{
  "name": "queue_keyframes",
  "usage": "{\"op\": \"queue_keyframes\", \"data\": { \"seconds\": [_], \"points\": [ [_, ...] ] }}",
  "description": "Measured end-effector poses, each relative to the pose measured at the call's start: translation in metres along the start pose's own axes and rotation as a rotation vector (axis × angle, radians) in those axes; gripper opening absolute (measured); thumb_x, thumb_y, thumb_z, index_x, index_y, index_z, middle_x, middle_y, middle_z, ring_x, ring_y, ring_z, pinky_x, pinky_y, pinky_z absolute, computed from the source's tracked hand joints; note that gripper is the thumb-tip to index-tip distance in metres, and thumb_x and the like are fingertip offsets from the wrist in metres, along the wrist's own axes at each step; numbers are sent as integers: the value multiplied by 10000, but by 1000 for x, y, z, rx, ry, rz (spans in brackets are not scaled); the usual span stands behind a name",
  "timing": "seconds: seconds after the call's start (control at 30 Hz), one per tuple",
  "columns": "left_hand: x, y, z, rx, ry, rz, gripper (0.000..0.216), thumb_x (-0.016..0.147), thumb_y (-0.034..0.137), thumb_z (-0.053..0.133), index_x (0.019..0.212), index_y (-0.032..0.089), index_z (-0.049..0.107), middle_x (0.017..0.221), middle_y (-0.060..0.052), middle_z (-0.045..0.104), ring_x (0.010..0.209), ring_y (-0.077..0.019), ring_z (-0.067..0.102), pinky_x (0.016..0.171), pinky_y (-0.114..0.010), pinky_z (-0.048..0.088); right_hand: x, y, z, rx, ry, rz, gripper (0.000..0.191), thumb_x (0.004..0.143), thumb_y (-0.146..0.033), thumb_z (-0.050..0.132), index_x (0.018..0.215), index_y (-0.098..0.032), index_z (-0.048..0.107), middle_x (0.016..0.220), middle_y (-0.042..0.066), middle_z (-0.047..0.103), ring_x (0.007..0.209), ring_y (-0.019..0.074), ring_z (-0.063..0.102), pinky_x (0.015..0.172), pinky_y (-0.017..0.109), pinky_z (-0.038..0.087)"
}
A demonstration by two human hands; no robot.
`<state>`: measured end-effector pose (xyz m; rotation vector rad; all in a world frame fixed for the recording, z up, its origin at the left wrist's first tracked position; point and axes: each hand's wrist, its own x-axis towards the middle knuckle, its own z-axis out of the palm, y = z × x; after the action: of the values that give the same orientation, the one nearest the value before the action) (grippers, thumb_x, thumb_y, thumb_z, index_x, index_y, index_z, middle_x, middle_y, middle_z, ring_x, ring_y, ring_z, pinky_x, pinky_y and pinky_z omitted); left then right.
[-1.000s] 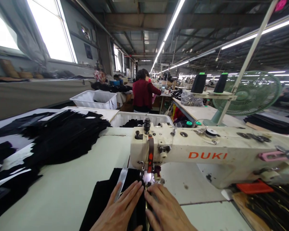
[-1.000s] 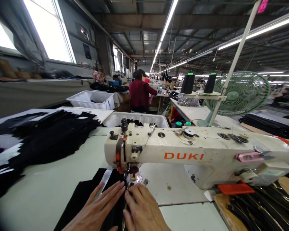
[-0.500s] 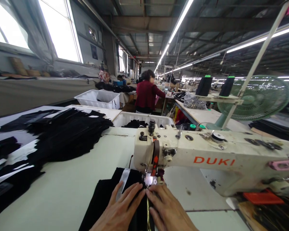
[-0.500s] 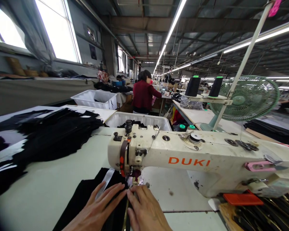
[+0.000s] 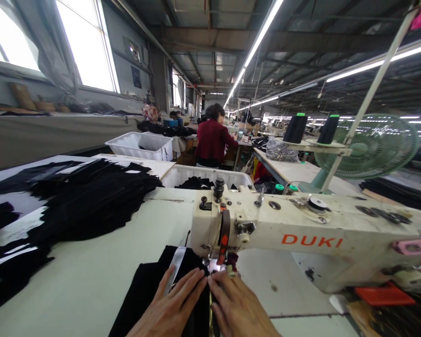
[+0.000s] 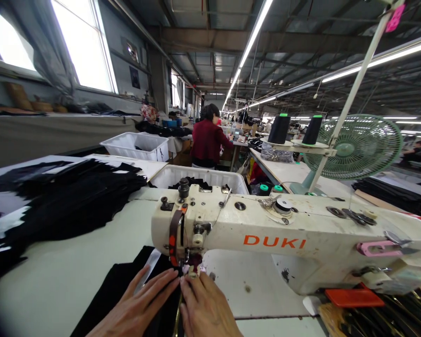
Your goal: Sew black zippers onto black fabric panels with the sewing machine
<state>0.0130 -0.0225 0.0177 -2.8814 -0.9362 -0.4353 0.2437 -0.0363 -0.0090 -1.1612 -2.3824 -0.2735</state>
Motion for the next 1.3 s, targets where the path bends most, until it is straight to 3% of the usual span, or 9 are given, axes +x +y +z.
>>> {"op": "queue_keyframes", "data": {
  "seconds": [0.13, 0.5, 0.7, 0.87, 1.03, 1.17, 1.23, 1.3],
  "points": [
    [7, 0, -8, -18, 37, -62, 800, 719, 243, 695, 1479, 179, 456, 1464, -108, 526, 1323, -386, 497, 1142, -585, 315, 4, 0, 8, -6, 28, 61, 387, 936, -258, 565, 1310, -162, 593, 1275, 107, 669, 1124, 288, 654, 929, 397, 589],
    [13, 3, -23, -52, 34, -58, 762, 699, 199, 655, 1443, 167, 495, 1443, -103, 549, 1315, -346, 515, 1163, -544, 298, 6, 4, 2, 143, -93, 102, 490, 917, -162, 539, 1407, -166, 525, 1332, 103, 630, 1194, 263, 614, 1024, 393, 530],
    [13, 3, -21, -62, 42, -57, 771, 690, 195, 650, 1444, 168, 493, 1442, -99, 551, 1325, -348, 504, 1170, -544, 286, 7, 5, -1, 133, -16, 70, 448, 911, -159, 543, 1357, -173, 578, 1287, 84, 670, 1151, 246, 649, 1003, 357, 544],
    [12, -1, -10, -88, 75, -49, 798, 703, 168, 624, 1480, 169, 442, 1469, -108, 520, 1366, -338, 458, 1176, -545, 263, 10, 5, -13, 130, -48, 59, 432, 923, -161, 521, 1350, -154, 580, 1284, 105, 669, 1149, 248, 650, 994, 354, 551],
    [15, -6, -6, -147, -17, -38, 763, 794, 184, 600, 1520, 159, 367, 1526, -132, 442, 1429, -318, 362, 1166, -602, 211, 12, 2, -19, 137, -73, 83, 453, 938, -131, 484, 1387, -152, 544, 1379, 98, 604, 1261, 253, 573, 1092, 419, 470],
    [2, 13, -19, -96, -86, -65, 619, 977, 281, 510, 1551, 185, 297, 1569, -126, 365, 1450, -302, 315, 1150, -645, 165, -3, -14, -33, 151, -132, 122, 492, 909, -81, 467, 1394, -136, 529, 1424, 123, 556, 1312, 258, 524, 1107, 442, 453],
    [-14, 31, -22, -70, -82, -48, 668, 991, 305, 511, 1577, 196, 208, 1584, -117, 321, 1457, -307, 291, 1151, -626, 189, -25, -27, -38, 150, -124, 140, 566, 882, -55, 446, 1445, -118, 458, 1466, 143, 507, 1346, 246, 489, 1104, 423, 457],
    [-34, 50, -21, -45, -52, 1, 759, 947, 200, 527, 1592, 199, 127, 1570, -107, 340, 1443, -286, 322, 1161, -561, 237, -53, -44, -37, 121, -91, 79, 609, 884, -63, 444, 1489, -110, 386, 1480, 144, 495, 1363, 232, 472, 1088, 386, 473]
  ]
}}
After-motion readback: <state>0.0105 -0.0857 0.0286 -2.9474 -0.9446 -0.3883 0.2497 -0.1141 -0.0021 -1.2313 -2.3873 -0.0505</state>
